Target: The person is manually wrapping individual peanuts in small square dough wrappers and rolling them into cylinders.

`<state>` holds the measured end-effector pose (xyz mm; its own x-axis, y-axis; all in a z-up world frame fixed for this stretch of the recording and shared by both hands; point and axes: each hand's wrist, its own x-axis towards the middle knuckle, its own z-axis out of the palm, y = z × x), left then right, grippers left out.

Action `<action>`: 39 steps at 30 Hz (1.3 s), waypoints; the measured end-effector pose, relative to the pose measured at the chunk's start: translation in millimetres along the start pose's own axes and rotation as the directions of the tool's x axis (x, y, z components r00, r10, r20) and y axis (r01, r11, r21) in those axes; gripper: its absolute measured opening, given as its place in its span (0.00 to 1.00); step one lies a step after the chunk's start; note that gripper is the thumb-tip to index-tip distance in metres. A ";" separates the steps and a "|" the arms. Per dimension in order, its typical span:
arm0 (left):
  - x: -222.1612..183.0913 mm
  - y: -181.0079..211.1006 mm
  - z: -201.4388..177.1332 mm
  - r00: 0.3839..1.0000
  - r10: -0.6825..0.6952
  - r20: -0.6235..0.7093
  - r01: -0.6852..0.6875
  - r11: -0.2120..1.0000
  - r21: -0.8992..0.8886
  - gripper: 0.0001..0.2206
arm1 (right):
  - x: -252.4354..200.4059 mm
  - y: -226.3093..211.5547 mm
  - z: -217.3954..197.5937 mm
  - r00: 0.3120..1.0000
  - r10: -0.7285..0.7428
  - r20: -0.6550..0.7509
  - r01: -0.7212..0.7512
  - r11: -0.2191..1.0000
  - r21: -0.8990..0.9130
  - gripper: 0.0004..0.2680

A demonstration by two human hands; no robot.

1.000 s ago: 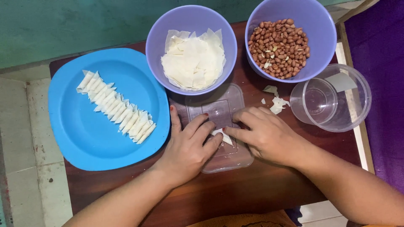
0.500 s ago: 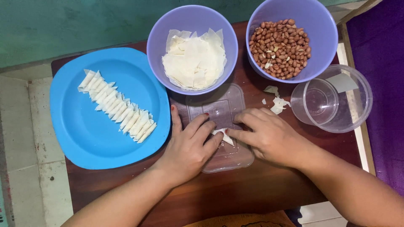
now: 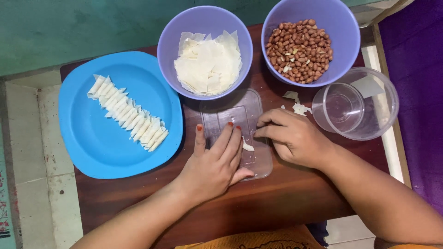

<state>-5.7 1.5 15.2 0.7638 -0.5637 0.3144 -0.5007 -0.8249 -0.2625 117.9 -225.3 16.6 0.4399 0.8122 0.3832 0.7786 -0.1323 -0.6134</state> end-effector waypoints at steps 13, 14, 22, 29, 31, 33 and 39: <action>10.5 3.4 6.7 0.990 0.012 0.141 0.004 0.994 -0.112 0.44 | -1.1 0.2 -2.3 0.995 -0.021 -0.100 0.020 1.000 -0.006 0.10; 11.4 3.1 6.8 0.990 0.019 0.141 -0.004 0.994 -0.110 0.45 | -2.1 1.1 -2.5 0.995 -0.023 -0.100 0.021 1.000 -0.014 0.11; 20.7 2.3 8.0 0.988 0.073 0.139 -0.061 0.994 -0.090 0.45 | 1.0 -3.1 -4.4 0.988 -0.040 -0.152 0.041 0.999 0.005 0.11; 26.8 -0.6 8.8 0.965 0.066 0.255 -0.018 0.983 -0.184 0.46 | 4.0 -3.4 -3.7 0.968 0.020 -0.250 -0.031 0.999 -0.043 0.10; 25.5 -1.7 8.6 0.967 0.060 0.248 -0.017 0.985 -0.172 0.46 | 5.6 -2.7 -1.5 0.970 0.015 -0.243 -0.026 0.999 -0.039 0.10; 24.2 -2.4 11.2 0.967 0.069 0.245 -0.020 0.980 -0.196 0.45 | 6.2 -2.1 0.9 0.966 0.037 -0.255 -0.042 0.999 -0.013 0.10; 26.5 -3.8 9.8 0.960 0.070 0.272 -0.010 0.976 -0.217 0.46 | 2.9 4.3 1.8 0.972 0.058 -0.229 -0.055 0.998 0.021 0.09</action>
<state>20.4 -9.8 15.6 0.8086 -0.5874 0.0354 -0.5848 -0.8088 -0.0615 121.7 -222.4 13.9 0.5755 0.6511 0.4949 0.7437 -0.1649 -0.6479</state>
